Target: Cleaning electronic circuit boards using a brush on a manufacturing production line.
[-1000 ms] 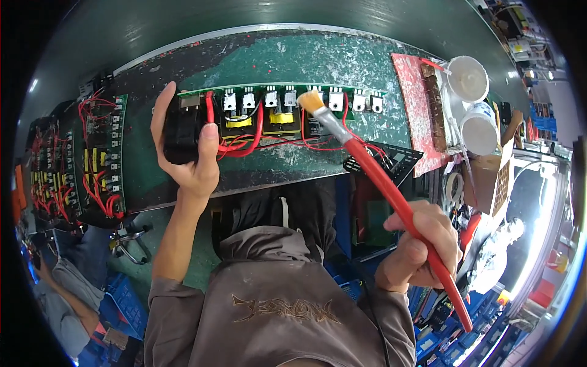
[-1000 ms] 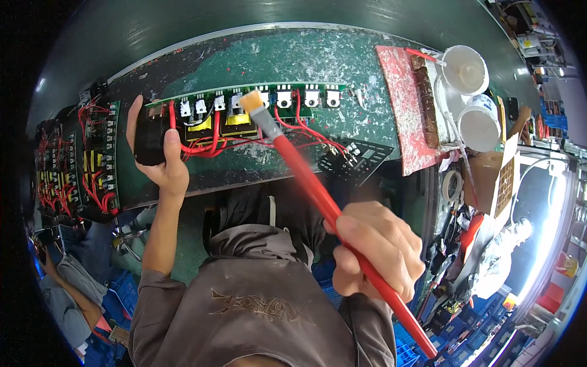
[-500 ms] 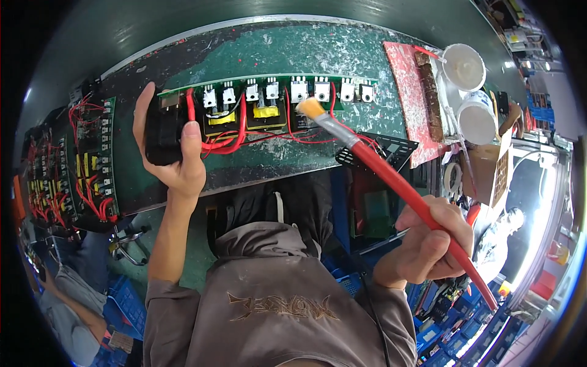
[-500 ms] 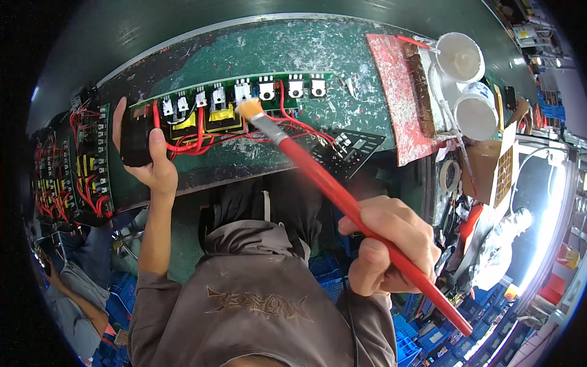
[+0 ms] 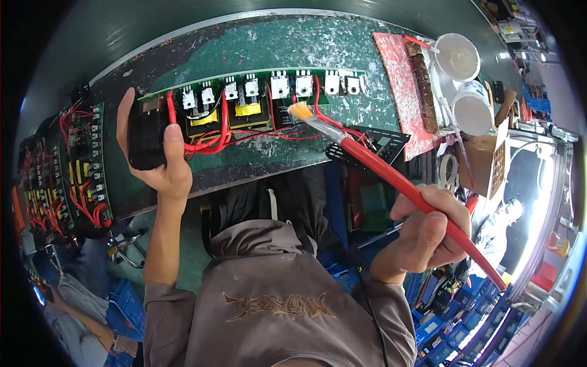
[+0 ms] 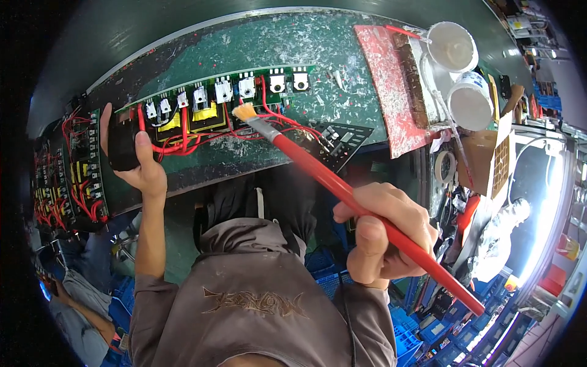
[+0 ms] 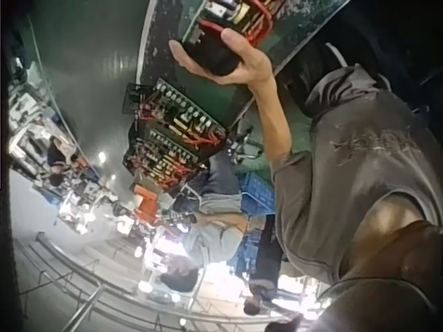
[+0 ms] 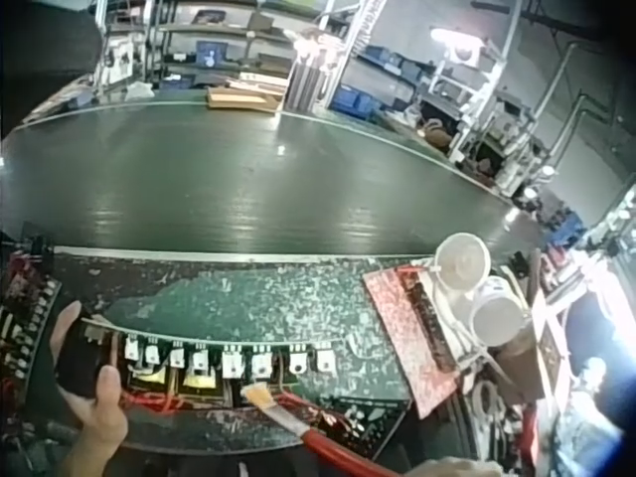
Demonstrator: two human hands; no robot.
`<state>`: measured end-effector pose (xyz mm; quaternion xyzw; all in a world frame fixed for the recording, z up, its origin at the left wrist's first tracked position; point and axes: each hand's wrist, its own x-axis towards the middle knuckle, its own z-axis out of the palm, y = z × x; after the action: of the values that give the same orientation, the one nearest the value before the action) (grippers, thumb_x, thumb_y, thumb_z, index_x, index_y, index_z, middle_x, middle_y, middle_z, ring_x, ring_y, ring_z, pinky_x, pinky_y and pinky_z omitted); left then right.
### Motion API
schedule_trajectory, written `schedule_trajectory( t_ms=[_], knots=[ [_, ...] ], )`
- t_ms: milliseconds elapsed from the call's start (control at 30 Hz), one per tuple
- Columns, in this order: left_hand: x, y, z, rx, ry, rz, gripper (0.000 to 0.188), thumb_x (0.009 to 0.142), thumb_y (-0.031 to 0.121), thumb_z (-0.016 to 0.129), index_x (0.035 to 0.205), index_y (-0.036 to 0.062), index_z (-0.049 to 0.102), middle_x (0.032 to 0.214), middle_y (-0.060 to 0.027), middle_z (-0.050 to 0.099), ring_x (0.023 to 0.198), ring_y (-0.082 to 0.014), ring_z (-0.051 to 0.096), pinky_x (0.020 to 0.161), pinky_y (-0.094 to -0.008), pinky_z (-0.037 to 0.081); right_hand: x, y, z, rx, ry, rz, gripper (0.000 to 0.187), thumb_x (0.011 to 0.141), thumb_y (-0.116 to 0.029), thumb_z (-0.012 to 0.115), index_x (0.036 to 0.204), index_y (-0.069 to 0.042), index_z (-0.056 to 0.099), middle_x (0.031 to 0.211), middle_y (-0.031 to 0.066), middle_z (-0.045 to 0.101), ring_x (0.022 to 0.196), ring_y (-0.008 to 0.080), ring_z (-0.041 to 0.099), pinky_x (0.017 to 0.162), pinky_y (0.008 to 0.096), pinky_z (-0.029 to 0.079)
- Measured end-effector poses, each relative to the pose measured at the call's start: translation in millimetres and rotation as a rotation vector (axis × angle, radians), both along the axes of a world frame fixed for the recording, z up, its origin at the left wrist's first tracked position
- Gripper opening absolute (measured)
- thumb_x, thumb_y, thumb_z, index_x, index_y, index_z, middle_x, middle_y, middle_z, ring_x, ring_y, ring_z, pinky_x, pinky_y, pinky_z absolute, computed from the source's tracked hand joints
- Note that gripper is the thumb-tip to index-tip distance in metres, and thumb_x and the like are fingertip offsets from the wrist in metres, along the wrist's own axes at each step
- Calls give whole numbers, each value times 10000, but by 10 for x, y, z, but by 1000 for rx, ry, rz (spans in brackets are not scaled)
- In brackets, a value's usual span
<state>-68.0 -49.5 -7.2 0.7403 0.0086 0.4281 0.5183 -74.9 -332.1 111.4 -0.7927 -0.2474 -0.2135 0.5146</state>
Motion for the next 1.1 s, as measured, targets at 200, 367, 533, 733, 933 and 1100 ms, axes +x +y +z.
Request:
schedule_trajectory(
  t_ms=[200,367,533,733,933,1100],
  knots=[
    [9,-62,40,-50,-20,9,507,842,55,571,1296,-105,413,1326,-148,463,977,-164,588,847,-270,461,-13,-7,-11,147,-30,-252,361,906,-325,605,953,33,585,597,115,598,518,183,571,527,285,452],
    [13,-44,24,17,7,48,449,867,75,534,1278,-84,447,1367,-136,448,1067,-190,553,933,-298,422,38,-34,-27,42,-10,-242,345,904,-279,596,922,65,602,595,132,613,483,167,562,455,249,417],
    [16,-31,36,54,8,60,439,871,68,526,1277,-81,451,1370,-131,445,1063,-188,554,931,-299,421,-42,-166,-19,-5,-8,-128,341,964,-199,455,1022,123,553,647,191,577,474,168,490,448,251,389],
    [2,-56,30,-35,17,49,521,855,76,565,1316,-93,390,1269,-149,507,951,-168,590,842,-273,465,38,-171,-22,-48,-83,-257,364,972,-225,463,1035,123,548,653,183,580,500,184,522,458,266,404],
    [4,-63,36,-27,16,50,535,861,81,564,1329,-91,370,1294,-160,483,1000,-186,579,879,-288,457,23,-286,40,-32,20,-177,335,957,-192,473,995,131,553,619,177,574,468,165,498,443,241,378],
    [2,-41,129,36,70,48,652,825,57,552,1393,-84,264,1330,-168,435,1125,-198,499,971,-319,381,-58,-338,63,62,-64,-190,333,969,-185,454,1001,135,538,709,191,571,503,165,512,426,249,384]
  ],
)
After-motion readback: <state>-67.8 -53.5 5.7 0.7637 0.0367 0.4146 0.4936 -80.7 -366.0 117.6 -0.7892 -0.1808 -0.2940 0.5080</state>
